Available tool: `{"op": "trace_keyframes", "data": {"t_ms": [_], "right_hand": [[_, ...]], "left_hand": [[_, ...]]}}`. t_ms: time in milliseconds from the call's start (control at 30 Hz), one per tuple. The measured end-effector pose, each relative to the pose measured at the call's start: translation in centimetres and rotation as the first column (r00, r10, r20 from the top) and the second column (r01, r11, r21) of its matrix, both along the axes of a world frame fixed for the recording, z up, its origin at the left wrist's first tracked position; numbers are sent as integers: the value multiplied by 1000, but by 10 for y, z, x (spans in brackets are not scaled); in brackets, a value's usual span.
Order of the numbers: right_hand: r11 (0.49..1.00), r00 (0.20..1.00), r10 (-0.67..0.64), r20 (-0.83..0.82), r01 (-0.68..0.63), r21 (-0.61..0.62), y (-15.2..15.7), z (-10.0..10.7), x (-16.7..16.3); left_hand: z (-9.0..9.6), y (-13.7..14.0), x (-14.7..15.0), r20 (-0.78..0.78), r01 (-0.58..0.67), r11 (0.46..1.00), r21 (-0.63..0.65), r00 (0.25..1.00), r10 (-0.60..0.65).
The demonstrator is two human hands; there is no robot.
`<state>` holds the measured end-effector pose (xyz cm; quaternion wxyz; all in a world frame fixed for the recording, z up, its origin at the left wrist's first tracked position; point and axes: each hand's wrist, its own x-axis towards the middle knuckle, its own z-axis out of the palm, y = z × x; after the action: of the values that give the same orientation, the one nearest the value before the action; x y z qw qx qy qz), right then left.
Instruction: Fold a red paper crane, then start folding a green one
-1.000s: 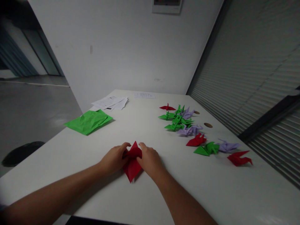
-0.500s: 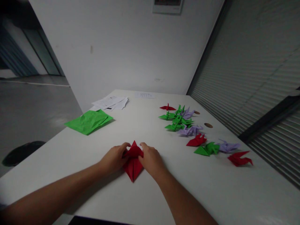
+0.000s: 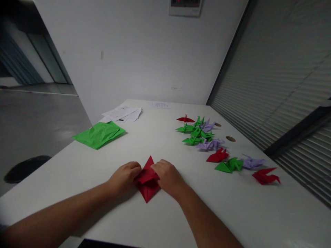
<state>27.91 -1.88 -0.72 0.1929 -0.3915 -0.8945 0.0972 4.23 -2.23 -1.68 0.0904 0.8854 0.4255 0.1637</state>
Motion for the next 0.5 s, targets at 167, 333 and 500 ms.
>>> {"op": "trace_keyframes", "data": {"t_ms": [167,333,500], "right_hand": [[1000,997,2,75,0,-27,2,0,0],[987,997,-69,26,72,-143,0,-2,-5],[944,970,-242,-34,227,-239,-2,-4,-10]], "left_hand": [[-3,0,1,-37,17,1000,7,999,-16],[-3,1,5,-22,-61,996,-66,998,60],[0,1,8,-4,-124,988,-97,992,124]]}}
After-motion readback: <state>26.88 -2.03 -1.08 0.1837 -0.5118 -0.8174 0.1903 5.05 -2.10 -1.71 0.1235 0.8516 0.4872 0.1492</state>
